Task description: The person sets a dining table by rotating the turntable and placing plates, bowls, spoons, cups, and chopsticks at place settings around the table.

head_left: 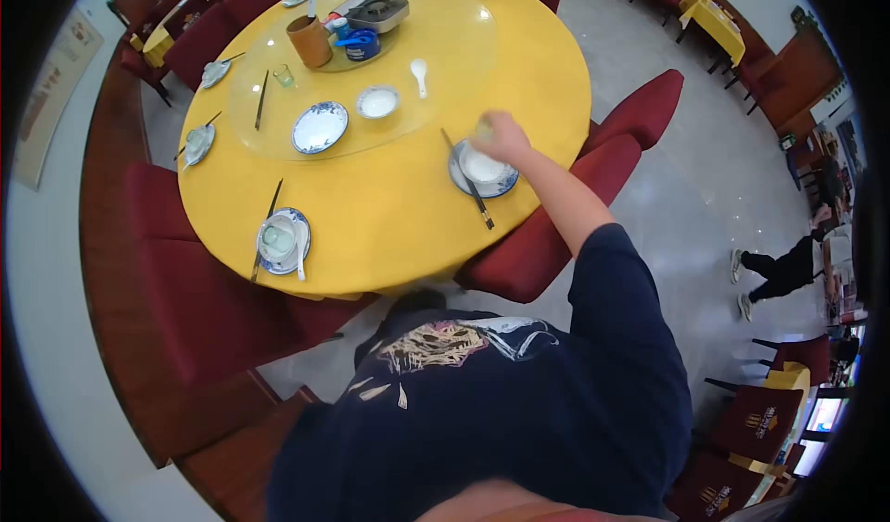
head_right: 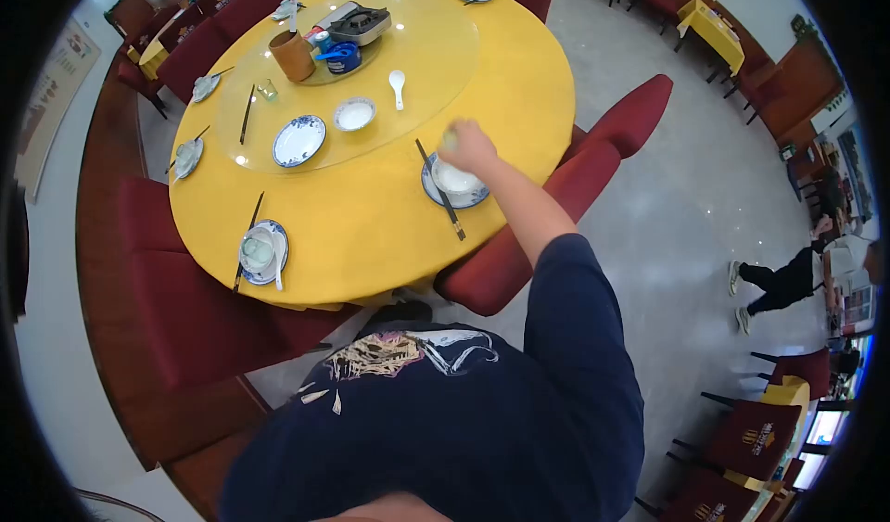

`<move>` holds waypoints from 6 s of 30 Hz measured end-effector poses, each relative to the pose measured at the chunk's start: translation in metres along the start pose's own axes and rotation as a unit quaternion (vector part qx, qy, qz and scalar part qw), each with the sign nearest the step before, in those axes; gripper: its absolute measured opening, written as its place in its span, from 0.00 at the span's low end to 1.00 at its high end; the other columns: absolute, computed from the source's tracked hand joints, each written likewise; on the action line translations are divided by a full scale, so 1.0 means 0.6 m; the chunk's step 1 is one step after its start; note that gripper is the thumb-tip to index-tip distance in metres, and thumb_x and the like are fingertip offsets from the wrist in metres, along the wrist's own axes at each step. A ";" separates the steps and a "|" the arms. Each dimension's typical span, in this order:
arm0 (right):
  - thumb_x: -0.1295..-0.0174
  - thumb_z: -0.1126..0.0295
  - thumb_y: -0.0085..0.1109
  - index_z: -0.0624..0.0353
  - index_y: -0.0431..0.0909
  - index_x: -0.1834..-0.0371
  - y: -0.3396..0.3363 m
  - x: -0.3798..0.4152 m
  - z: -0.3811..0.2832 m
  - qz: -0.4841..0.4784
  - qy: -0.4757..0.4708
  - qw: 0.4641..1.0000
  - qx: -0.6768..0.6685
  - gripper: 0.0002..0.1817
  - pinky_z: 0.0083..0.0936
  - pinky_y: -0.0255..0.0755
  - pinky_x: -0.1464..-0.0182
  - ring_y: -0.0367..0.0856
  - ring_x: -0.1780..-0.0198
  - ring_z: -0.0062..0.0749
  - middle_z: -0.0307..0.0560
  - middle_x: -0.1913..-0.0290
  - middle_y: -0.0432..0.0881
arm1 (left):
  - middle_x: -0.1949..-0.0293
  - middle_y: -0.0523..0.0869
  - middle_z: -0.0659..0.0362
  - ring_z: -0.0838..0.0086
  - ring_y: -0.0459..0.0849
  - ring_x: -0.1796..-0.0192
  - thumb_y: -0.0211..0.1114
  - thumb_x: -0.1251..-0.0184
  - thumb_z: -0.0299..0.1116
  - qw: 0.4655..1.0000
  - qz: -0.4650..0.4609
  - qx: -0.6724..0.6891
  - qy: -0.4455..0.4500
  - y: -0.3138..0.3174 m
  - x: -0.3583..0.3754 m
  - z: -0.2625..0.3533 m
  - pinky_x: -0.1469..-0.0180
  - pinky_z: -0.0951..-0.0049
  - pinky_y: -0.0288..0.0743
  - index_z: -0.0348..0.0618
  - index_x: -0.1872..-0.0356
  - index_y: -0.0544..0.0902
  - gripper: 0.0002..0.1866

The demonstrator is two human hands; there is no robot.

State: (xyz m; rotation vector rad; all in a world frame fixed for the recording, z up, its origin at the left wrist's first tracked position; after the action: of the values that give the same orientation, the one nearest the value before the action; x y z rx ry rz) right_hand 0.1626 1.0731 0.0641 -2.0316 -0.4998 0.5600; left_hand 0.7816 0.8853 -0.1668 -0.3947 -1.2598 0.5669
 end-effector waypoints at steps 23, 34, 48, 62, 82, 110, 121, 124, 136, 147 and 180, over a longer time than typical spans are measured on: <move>0.63 0.44 0.64 0.57 0.52 0.39 0.006 0.023 0.017 -0.129 0.117 0.983 0.063 0.50 0.35 0.69 0.51 0.71 0.49 0.45 0.56 0.45 0.63 | 0.63 0.80 0.49 0.62 0.79 0.59 0.54 0.44 0.39 0.995 -0.047 -0.050 0.073 -0.019 -0.095 0.157 0.57 0.66 0.71 0.36 0.61 0.77 0.17; 0.47 0.67 0.57 0.64 0.69 0.51 -0.152 0.167 -0.003 0.199 0.169 0.888 -0.380 0.21 0.21 0.71 0.59 0.76 0.59 0.29 0.50 0.55 0.75 | 0.62 0.79 0.48 0.61 0.78 0.57 0.54 0.44 0.40 0.977 -0.109 -0.135 0.122 -0.079 -0.219 0.224 0.56 0.66 0.71 0.36 0.61 0.77 0.18; 0.51 0.63 0.55 0.69 0.72 0.57 0.209 0.922 -0.034 -0.066 0.771 0.595 -0.216 0.22 0.26 0.72 0.74 0.77 0.77 0.31 0.49 0.77 0.78 | 0.60 0.79 0.47 0.59 0.77 0.56 0.53 0.44 0.42 0.925 -0.177 -0.302 0.149 -0.061 -0.271 0.268 0.54 0.66 0.70 0.37 0.60 0.78 0.19; 0.50 0.53 0.51 0.63 0.77 0.61 0.137 1.101 0.167 0.103 0.720 0.619 -0.295 0.23 0.29 0.71 0.62 0.78 0.66 0.35 0.50 0.67 0.80 | 0.58 0.78 0.46 0.57 0.77 0.54 0.52 0.44 0.44 0.743 -0.214 -0.569 0.280 0.349 -0.075 0.484 0.52 0.65 0.69 0.37 0.60 0.78 0.20; 0.49 0.55 0.50 0.63 0.75 0.66 -0.077 1.099 0.637 0.035 0.782 0.583 -0.219 0.20 0.36 0.68 0.59 0.76 0.62 0.47 0.58 0.66 0.77 | 0.53 0.76 0.47 0.60 0.74 0.49 0.49 0.44 0.53 0.507 -0.407 -0.602 0.464 0.940 0.336 1.059 0.46 0.67 0.64 0.39 0.54 0.76 0.27; 0.51 0.58 0.52 0.63 0.77 0.76 -0.433 0.075 1.817 -0.285 0.316 0.902 -0.077 0.16 0.25 0.69 0.77 0.76 0.80 0.29 0.48 0.81 0.78 | 0.58 0.76 0.42 0.51 0.73 0.52 0.43 0.41 0.47 0.983 0.120 -0.026 0.134 1.171 0.345 1.476 0.48 0.60 0.65 0.37 0.64 0.77 0.23; 0.47 0.56 0.51 0.62 0.76 0.61 -0.424 -0.271 1.716 -0.414 0.154 0.886 -0.142 0.19 0.25 0.71 0.66 0.79 0.70 0.30 0.48 0.72 0.80 | 0.55 0.76 0.43 0.57 0.72 0.47 0.40 0.39 0.52 0.993 -0.096 -0.054 0.037 1.367 0.212 1.453 0.48 0.62 0.65 0.32 0.57 0.75 0.29; 0.48 0.53 0.51 0.59 0.77 0.61 -0.481 -0.315 1.807 -0.384 0.147 0.905 -0.106 0.21 0.27 0.70 0.62 0.79 0.67 0.32 0.49 0.71 0.80 | 0.56 0.77 0.44 0.57 0.73 0.48 0.41 0.40 0.51 0.997 -0.072 0.017 -0.005 1.364 0.199 1.534 0.49 0.62 0.65 0.33 0.58 0.76 0.28; 0.46 0.54 0.49 0.59 0.72 0.57 -0.454 -0.736 1.949 -0.429 0.449 0.778 -0.096 0.21 0.28 0.70 0.65 0.77 0.65 0.34 0.47 0.65 0.76 | 0.59 0.78 0.45 0.58 0.76 0.52 0.46 0.42 0.47 0.969 0.035 0.186 -0.157 1.349 0.216 1.698 0.52 0.63 0.67 0.36 0.59 0.77 0.23; 0.43 0.54 0.49 0.54 0.66 0.49 -0.096 -1.242 1.521 -0.700 0.002 0.714 -0.020 0.22 0.24 0.69 0.67 0.76 0.65 0.27 0.41 0.60 0.74 | 0.62 0.79 0.46 0.57 0.77 0.55 0.49 0.44 0.44 0.868 0.205 0.360 -0.275 1.358 0.160 1.979 0.55 0.63 0.68 0.38 0.61 0.77 0.20; 0.35 0.53 0.31 0.65 0.61 0.46 0.197 -0.984 0.572 -0.799 0.116 0.486 -0.336 0.26 0.07 0.55 0.82 0.73 0.61 0.27 0.46 0.51 0.72 | 0.75 0.80 0.49 0.58 0.80 0.67 0.50 0.46 0.42 0.703 0.198 0.559 -0.393 1.201 0.094 2.108 0.67 0.65 0.71 0.41 0.77 0.79 0.16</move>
State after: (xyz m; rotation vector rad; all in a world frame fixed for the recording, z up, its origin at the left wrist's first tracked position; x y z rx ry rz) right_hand -0.4978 0.9253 -0.0846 -1.2129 -2.2429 -1.2253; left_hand -0.5562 1.4606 -0.1953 0.7273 -1.3469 1.8759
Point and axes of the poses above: each hand's wrist, its own x-axis away from the middle knuckle, its own y-axis out of the palm, z = x × y, the point moved 1 cm from there along -x, towards the middle knuckle
